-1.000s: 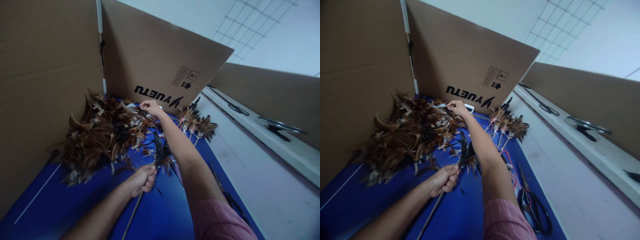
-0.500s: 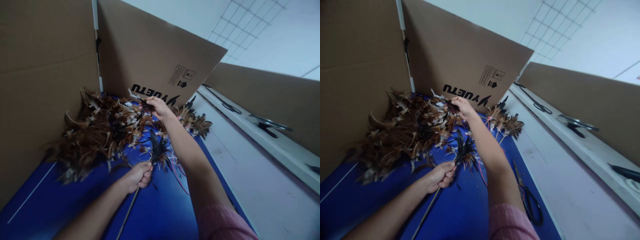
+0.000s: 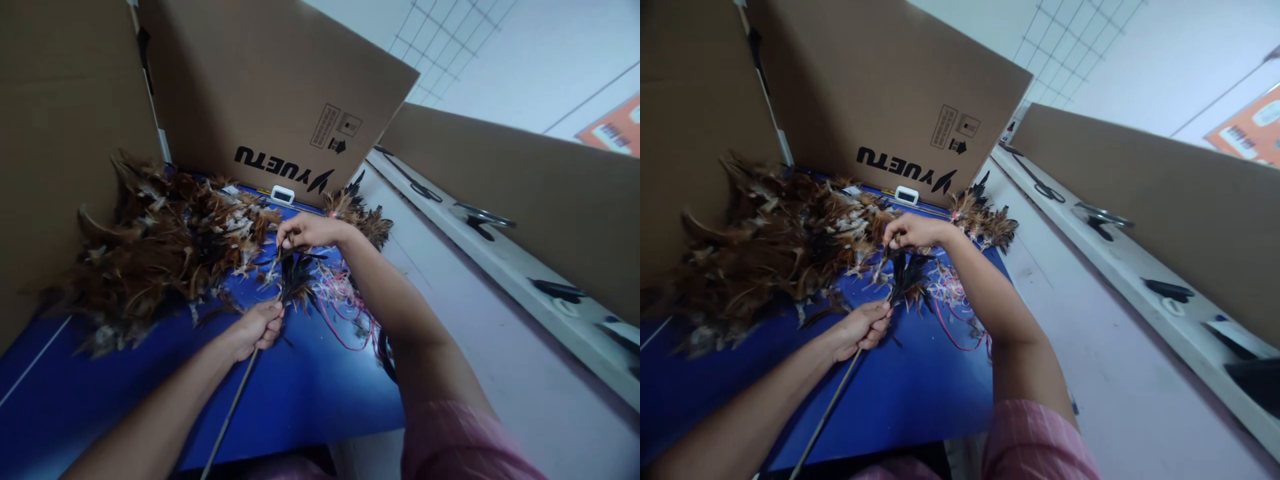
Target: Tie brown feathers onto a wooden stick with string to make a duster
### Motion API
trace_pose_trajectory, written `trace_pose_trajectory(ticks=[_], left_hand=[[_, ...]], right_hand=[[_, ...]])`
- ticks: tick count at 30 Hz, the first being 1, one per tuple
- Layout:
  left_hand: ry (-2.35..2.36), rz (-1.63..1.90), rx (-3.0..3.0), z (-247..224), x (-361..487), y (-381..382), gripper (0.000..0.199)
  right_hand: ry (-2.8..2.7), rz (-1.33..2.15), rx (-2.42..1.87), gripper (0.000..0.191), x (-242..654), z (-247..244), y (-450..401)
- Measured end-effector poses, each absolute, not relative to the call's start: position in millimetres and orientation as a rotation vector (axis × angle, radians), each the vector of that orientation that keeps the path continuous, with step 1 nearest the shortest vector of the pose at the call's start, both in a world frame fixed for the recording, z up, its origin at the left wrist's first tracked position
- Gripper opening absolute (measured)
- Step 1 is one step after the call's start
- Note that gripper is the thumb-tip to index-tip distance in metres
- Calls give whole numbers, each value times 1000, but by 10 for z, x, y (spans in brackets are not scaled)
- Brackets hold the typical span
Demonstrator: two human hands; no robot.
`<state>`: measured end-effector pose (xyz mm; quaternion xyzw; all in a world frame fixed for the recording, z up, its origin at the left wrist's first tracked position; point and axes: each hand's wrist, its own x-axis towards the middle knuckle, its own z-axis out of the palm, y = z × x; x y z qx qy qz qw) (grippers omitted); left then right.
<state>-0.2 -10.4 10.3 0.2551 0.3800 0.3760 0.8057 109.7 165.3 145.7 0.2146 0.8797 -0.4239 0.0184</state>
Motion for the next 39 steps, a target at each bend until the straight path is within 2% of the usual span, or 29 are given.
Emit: trace_pose_trajectory(ticks=[3, 6, 20, 30, 39], left_hand=[[824, 796, 577, 109, 15, -127, 22], [833, 795, 600, 100, 25, -141, 24], [833, 810, 640, 82, 32, -154, 48], [825, 806, 640, 62, 30, -143, 47], [871, 809, 557, 94, 30, -134, 34]], right_hand=[[2702, -1092, 604, 12, 1112, 1372, 1578], [2682, -1019, 591, 13, 1109, 1285, 1559], [2561, -1139, 681, 17, 1208, 1097, 1624], [2489, -1163, 635, 14, 1139, 953, 1567], [2518, -1101, 655, 16, 1155, 947, 1588]])
